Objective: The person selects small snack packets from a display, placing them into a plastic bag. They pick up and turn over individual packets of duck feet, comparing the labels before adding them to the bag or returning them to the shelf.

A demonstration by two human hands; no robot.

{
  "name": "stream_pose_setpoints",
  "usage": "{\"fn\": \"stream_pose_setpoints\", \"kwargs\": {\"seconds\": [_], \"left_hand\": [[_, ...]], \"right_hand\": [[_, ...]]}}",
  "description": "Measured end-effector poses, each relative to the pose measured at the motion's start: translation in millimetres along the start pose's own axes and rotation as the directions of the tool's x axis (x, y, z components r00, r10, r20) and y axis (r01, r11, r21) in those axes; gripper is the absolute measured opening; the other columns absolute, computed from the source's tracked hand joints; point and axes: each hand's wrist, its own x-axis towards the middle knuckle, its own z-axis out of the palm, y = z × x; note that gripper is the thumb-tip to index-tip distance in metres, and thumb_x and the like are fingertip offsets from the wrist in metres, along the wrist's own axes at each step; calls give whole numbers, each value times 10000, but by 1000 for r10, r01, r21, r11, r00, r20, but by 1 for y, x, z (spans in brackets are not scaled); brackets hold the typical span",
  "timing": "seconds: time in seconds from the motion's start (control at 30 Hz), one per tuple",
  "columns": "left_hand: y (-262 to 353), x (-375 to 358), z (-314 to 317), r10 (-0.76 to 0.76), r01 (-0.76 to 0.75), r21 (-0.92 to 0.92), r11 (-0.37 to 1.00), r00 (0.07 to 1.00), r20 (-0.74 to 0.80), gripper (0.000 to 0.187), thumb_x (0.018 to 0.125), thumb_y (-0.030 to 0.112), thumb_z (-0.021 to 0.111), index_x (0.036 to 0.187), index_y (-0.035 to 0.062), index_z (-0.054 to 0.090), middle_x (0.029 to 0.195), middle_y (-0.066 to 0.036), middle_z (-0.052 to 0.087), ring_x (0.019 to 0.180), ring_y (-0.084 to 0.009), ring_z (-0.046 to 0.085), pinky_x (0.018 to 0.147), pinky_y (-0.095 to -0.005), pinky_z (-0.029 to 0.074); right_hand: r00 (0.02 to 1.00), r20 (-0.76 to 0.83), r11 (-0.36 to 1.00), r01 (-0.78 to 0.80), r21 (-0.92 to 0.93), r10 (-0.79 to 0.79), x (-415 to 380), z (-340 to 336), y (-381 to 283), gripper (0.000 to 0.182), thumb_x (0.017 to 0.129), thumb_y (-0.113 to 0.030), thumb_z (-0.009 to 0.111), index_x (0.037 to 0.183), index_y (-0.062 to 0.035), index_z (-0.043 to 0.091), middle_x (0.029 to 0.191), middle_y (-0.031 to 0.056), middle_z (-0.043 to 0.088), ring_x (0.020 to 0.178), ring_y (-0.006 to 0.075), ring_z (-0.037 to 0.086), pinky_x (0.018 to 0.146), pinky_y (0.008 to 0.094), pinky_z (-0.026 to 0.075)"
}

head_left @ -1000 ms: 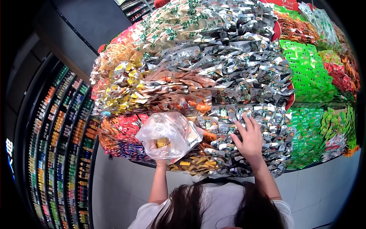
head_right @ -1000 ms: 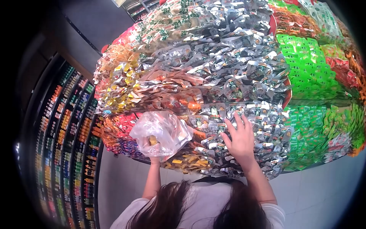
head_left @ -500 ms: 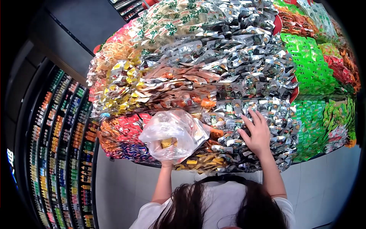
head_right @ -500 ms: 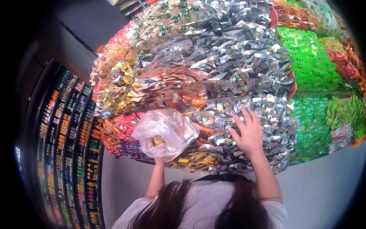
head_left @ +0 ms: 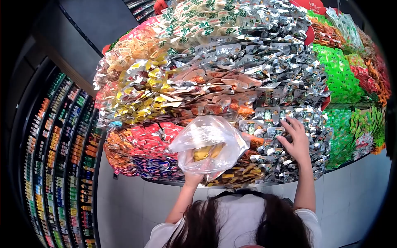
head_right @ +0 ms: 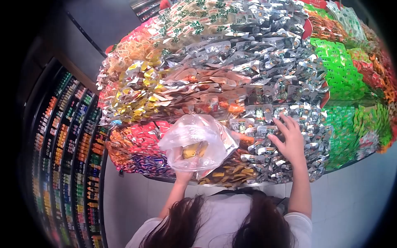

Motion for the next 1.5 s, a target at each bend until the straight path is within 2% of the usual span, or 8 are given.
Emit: {"fn": "stream_pose_setpoints", "kwargs": {"seconds": [0.13,0.33,0.6,0.67,0.9,1.0,1.13,1.5], "left_hand": [[7,3,-26,23,-60,131,990,964,263,855,610,298,765,1273,-66,368,1239,-198,424,1148,-306,401,964,-395,309],[16,14,-50,-266,373,-743,556,926,267,1010,725,607,590,1372,-32,152,1377,-149,283,1268,-254,304,1037,-360,259],[23,41,-63,-301,364,-253,896,919,256,819,676,199,754,1319,-15,295,1208,-152,432,1116,-192,438,894,-308,397],[28,47,-67,-144,99,290,952,980,139,807,658,197,759,1311,1,327,1179,-171,424,1071,-224,471,849,-314,426],[3,54,-47,-213,224,8,974,912,352,670,644,260,763,1197,17,473,1183,-177,424,1087,-312,457,895,-384,392],[-13,48,-38,-305,299,69,952,944,125,624,653,257,760,1164,9,503,1171,-173,450,1083,-310,458,908,-388,382],[-5,48,-26,-329,327,31,944,943,49,570,682,241,742,1150,6,516,1130,-176,502,1072,-298,468,921,-390,370],[46,42,4,-255,233,-143,962,952,-171,293,878,99,490,1126,-57,494,1108,-119,544,1017,-177,497,899,-295,364]], "right_hand": [[981,-160,985,88,-149,-112,7,-13,-64,546,759,-359,622,1220,-94,496,1303,135,411,1217,362,325,1004,468,261],[939,-13,881,327,342,-343,13,14,-177,661,718,-350,673,1273,-93,420,1301,186,368,1154,368,382,964,451,314],[994,86,975,45,218,-66,21,52,-165,832,746,-433,634,1339,3,245,1074,205,496,940,341,509,828,401,415],[998,-4,971,66,229,-66,20,57,-156,837,734,-464,638,1308,36,289,1054,230,522,946,359,534,832,400,424],[938,347,718,-252,649,16,37,74,-139,493,674,-260,757,1029,-8,525,912,74,617,828,114,578,730,265,461],[954,299,516,-254,818,-4,39,94,-128,490,683,-266,750,1034,-7,526,885,62,615,799,115,576,710,271,461],[978,94,957,158,243,-185,38,59,-127,588,678,-399,717,1125,-55,553,992,154,562,959,281,544,843,359,421],[958,150,750,87,656,-243,41,64,-105,530,724,-264,647,1177,-35,497,931,172,571,885,337,552,790,406,432]]}}
